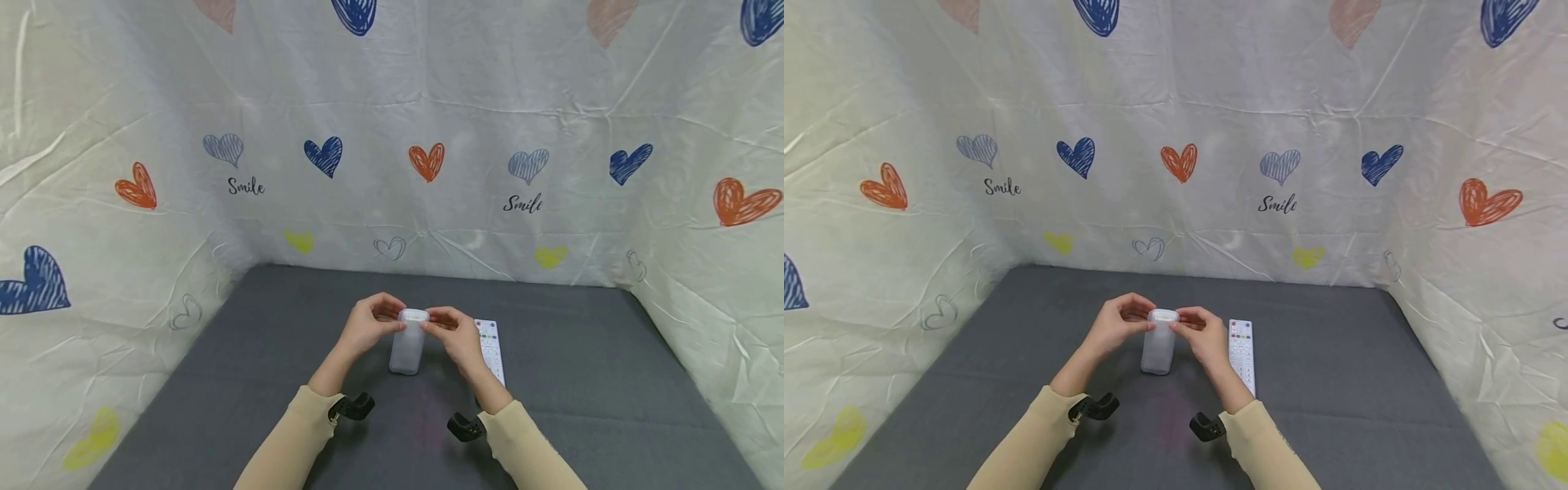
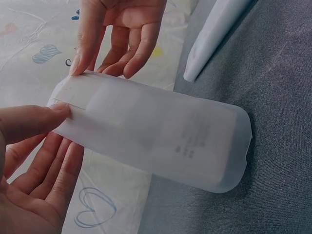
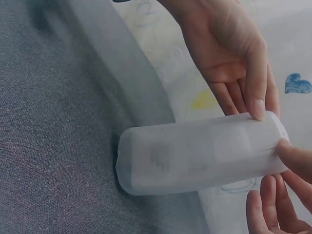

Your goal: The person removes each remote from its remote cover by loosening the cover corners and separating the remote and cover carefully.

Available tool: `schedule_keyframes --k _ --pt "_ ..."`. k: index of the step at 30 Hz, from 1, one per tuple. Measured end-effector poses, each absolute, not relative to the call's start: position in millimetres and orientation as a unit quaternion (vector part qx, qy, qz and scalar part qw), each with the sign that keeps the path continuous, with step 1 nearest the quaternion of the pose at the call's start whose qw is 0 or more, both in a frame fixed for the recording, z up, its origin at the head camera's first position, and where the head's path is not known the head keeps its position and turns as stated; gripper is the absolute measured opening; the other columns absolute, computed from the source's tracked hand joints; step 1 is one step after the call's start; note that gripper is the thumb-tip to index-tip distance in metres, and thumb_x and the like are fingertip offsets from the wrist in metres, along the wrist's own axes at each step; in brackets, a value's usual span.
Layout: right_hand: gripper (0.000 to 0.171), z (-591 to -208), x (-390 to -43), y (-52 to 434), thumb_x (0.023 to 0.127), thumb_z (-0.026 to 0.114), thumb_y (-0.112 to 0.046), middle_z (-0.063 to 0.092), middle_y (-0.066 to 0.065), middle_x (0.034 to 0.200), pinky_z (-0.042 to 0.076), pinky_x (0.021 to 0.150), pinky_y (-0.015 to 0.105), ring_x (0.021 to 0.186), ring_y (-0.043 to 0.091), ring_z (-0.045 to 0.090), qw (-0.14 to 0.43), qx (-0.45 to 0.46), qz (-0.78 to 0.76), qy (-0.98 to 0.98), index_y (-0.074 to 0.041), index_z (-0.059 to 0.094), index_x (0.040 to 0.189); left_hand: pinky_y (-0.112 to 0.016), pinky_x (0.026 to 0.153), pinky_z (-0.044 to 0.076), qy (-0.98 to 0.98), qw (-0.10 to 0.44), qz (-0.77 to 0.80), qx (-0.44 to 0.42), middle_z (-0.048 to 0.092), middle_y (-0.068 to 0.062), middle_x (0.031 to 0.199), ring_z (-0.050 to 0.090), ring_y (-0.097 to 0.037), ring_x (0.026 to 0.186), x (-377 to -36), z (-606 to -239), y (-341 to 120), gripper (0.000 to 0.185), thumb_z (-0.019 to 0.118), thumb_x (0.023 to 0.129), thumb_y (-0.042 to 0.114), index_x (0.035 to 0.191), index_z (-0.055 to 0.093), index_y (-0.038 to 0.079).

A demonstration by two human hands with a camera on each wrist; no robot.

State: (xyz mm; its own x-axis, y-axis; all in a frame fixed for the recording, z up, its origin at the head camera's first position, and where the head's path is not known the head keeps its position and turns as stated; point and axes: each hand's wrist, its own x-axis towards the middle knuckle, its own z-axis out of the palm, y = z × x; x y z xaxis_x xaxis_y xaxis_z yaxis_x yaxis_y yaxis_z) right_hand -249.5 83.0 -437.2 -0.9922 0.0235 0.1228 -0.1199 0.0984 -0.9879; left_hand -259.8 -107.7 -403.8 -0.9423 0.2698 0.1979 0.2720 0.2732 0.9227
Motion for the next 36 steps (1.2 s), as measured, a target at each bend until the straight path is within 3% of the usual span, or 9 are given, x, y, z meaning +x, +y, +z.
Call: schedule_keyframes --k 12,20,26,36 --pt "0.026 -416.8 -235.4 80.4 0.082 0.072 -0.007 0.068 0.022 0.101 0.050 0.071 0.019 0.086 0.019 0.064 0.062 0.046 0.661 -0.747 0.004 0.068 0.105 -0.031 0.077 0.055 -0.796 -0.003 -0.581 -0.170 0.066 -0.019 0.103 0.064 -0.032 0.094 -259.0 -405.3 -110.5 0.029 0.074 0.078 0.000 0.106 0.064 -0.003" --pt "0.021 -447.0 -253.8 80.6 0.081 0.076 -0.017 0.070 0.008 0.093 0.049 0.071 0.022 0.079 0.011 0.061 0.076 0.033 0.645 -0.760 -0.008 0.073 0.100 -0.031 0.077 0.056 -0.792 0.001 -0.585 -0.172 0.066 -0.015 0.104 0.065 -0.025 0.093 -278.9 -435.6 -117.1 0.031 0.076 0.078 0.005 0.107 0.065 0.003" --pt "0.022 -448.5 -253.1 79.9 0.081 0.076 -0.019 0.071 0.009 0.093 0.049 0.070 0.022 0.079 0.011 0.060 0.090 0.042 0.636 -0.765 -0.008 0.074 0.099 -0.030 0.076 0.056 -0.790 0.009 -0.587 -0.176 0.068 -0.009 0.101 0.066 -0.018 0.090 -277.4 -438.5 -119.8 0.027 0.076 0.079 0.009 0.104 0.067 0.008" --pt "0.020 -448.1 -250.8 80.1 0.082 0.074 -0.021 0.072 0.010 0.094 0.051 0.068 0.021 0.076 0.008 0.063 0.105 0.035 0.632 -0.767 -0.008 0.075 0.098 -0.031 0.077 0.056 -0.797 0.009 -0.578 -0.175 0.069 -0.005 0.100 0.066 -0.018 0.091 -275.7 -438.3 -121.8 0.022 0.075 0.081 0.013 0.102 0.069 0.013"
